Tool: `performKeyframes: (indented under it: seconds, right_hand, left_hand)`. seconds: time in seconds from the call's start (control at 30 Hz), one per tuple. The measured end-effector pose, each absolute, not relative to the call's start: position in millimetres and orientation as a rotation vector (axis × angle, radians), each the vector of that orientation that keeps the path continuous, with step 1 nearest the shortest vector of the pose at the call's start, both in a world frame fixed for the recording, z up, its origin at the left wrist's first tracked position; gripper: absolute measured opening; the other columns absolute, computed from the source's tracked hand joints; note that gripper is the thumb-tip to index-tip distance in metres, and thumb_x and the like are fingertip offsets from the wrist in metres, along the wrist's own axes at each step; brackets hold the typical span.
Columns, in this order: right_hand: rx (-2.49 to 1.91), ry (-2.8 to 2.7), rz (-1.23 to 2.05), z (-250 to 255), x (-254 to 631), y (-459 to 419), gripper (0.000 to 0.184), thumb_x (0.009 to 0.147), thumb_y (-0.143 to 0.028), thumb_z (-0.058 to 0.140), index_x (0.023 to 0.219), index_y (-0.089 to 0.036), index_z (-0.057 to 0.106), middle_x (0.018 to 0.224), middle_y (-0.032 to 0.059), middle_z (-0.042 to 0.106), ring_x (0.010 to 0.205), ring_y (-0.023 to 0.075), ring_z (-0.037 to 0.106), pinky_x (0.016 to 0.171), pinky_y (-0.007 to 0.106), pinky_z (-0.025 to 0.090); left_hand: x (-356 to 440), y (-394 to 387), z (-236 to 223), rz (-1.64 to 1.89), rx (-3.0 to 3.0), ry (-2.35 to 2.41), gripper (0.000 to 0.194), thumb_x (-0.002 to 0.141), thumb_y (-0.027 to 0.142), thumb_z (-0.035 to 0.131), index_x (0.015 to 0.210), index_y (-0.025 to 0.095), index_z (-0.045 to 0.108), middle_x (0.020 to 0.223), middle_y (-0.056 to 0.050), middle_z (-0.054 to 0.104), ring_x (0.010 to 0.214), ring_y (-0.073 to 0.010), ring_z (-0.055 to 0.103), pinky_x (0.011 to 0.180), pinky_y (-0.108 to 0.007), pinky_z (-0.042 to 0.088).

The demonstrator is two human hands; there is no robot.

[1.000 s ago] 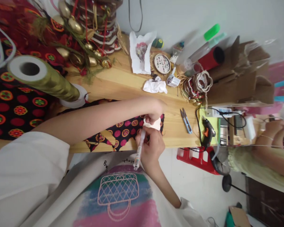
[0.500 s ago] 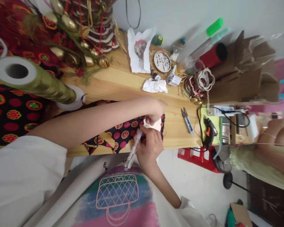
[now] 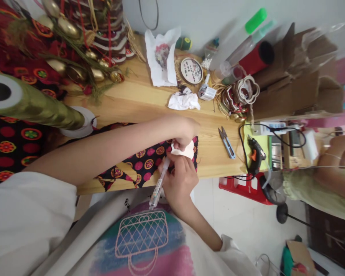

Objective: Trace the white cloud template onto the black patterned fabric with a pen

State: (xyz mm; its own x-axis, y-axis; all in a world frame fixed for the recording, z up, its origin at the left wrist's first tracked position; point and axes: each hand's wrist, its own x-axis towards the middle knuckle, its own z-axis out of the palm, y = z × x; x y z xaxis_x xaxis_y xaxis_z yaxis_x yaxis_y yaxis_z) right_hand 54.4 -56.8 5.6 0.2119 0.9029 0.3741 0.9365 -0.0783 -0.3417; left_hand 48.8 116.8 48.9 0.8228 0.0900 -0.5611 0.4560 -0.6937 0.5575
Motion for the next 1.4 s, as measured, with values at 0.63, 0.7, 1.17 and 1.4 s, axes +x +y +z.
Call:
performKeyframes:
  seconds: [0.63,0.7,1.17,1.4]
  right_hand:
    - [-1.991,-1.698,-0.122,9,55,-56,0.016,0.089,-0.022,0.051,0.088,-0.018,0.066,0.074,0.004,0.07,0.07,0.0181,0.061,0.062,0.029,0.045]
    - [-1.99,-1.697,-0.11,9,56,-56,0.016,0.09,-0.021,0.051,0.089,-0.018,0.066,0.076,0.0042,0.071,0.07,0.0182,0.062,0.063,0.029,0.046]
    - [-2.034,-1.692,-0.125,11,55,-53,0.016,0.09,-0.021,0.05,0.09,-0.018,0.066,0.076,0.0043,0.072,0.069,0.0183,0.062,0.061,0.03,0.044]
    - [-2.016,-1.68,-0.163,9,54,-54,0.018,0.092,-0.022,0.049,0.091,-0.017,0.066,0.074,0.0037,0.071,0.068,0.018,0.062,0.061,0.029,0.046]
  left_hand:
    - [47,118,61,-0.74,2.278,0.365,0.013,0.069,0.009,0.064,0.076,0.007,0.075,0.057,-0.005,0.065,0.057,-0.0157,0.054,0.062,-0.028,0.042]
    - [46,118,63,-0.726,2.279,0.364,0.015,0.068,0.007,0.064,0.077,0.006,0.076,0.055,-0.005,0.064,0.058,-0.0165,0.054,0.065,-0.03,0.043]
    - [47,117,61,-0.707,2.292,0.367,0.015,0.068,0.006,0.066,0.08,0.005,0.076,0.062,-0.008,0.066,0.064,-0.0179,0.055,0.07,-0.033,0.043]
    - [48,117,63,-0.725,2.319,0.378,0.016,0.065,0.007,0.065,0.076,0.011,0.076,0.058,-0.004,0.064,0.064,-0.0175,0.055,0.066,-0.029,0.041]
